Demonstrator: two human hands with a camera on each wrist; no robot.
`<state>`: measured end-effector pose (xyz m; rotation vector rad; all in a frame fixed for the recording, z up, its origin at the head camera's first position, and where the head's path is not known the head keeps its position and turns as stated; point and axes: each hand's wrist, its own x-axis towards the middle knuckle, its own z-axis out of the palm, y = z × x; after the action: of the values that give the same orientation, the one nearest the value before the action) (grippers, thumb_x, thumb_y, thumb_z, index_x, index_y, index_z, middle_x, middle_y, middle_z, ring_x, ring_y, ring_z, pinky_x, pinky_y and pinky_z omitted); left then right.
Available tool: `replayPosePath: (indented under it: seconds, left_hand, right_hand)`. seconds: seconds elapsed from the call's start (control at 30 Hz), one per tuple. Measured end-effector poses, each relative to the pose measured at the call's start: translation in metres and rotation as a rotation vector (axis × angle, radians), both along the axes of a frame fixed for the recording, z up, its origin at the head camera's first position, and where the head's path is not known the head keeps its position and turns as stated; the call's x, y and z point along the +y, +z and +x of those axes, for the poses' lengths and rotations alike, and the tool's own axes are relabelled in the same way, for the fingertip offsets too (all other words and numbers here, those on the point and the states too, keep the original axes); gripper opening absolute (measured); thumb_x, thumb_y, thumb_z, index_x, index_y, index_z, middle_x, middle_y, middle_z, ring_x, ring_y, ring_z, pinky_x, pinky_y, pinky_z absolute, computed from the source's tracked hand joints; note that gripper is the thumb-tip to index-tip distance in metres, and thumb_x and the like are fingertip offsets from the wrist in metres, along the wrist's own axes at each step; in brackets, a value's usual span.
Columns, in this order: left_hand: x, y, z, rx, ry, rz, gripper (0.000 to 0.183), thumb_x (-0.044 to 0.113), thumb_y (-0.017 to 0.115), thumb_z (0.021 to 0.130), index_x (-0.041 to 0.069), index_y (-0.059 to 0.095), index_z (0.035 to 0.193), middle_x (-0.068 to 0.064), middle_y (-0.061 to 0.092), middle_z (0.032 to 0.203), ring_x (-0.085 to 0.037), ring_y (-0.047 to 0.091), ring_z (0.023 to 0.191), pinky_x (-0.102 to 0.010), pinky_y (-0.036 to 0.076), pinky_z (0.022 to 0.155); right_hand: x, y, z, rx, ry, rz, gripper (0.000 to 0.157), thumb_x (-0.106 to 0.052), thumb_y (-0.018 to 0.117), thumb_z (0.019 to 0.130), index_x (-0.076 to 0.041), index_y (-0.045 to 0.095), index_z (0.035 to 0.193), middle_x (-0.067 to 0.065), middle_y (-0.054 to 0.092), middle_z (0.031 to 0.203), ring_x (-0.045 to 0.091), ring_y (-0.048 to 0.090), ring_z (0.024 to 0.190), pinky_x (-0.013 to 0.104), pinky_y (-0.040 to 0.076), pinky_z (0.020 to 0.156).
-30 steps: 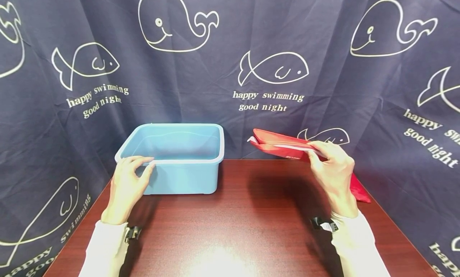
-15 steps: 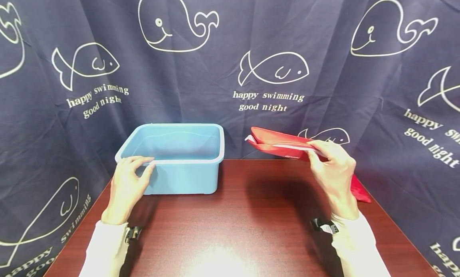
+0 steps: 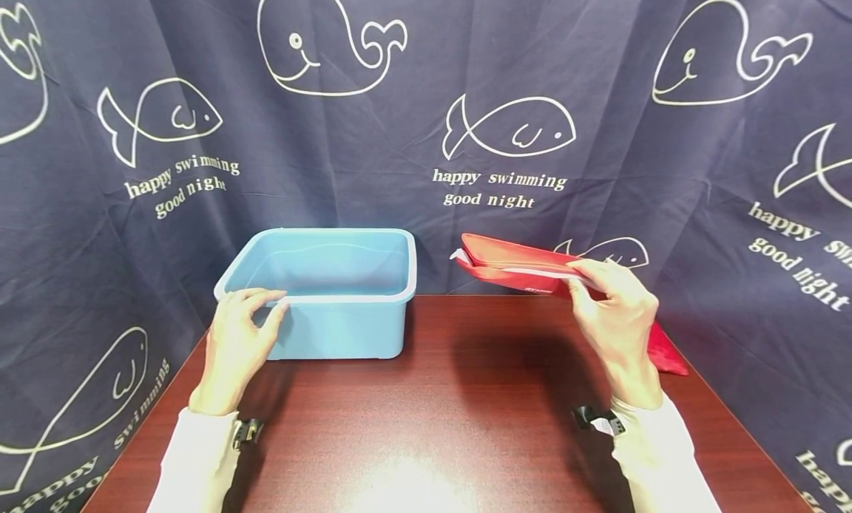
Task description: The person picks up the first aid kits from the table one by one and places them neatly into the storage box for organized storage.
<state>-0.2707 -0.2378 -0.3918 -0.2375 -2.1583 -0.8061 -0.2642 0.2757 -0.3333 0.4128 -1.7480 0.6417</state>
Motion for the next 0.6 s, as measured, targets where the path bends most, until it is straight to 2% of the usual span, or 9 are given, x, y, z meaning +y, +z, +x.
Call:
replayPosePath:
  seconds: [0.3, 0.6]
  left_hand:
    - [-0.001, 0.000, 0.000, -0.001, 0.006, 0.007, 0.019, 0.016, 0.079, 0.090, 0.011, 0.081, 0.108, -0.012, 0.070, 0.110, -0.037, 0.059, 0.110, -0.049, 0.042, 0.095]
    - [-0.001, -0.003, -0.002, -0.004, 0.011, -0.002, 0.019, 0.018, 0.079, 0.090, 0.013, 0.081, 0.108, -0.010, 0.070, 0.110, -0.035, 0.059, 0.109, -0.048, 0.042, 0.095]
  right_hand:
    - [-0.010, 0.004, -0.005, -0.014, 0.025, -0.020, 0.018, -0.004, 0.081, 0.084, -0.007, 0.083, 0.101, 0.013, 0.078, 0.095, 0.031, 0.068, 0.086, 0.009, 0.042, 0.094]
    - [-0.023, 0.002, -0.011, -0.018, 0.045, -0.022, 0.018, -0.003, 0.080, 0.083, -0.006, 0.082, 0.101, 0.012, 0.078, 0.093, 0.031, 0.068, 0.083, 0.008, 0.041, 0.091]
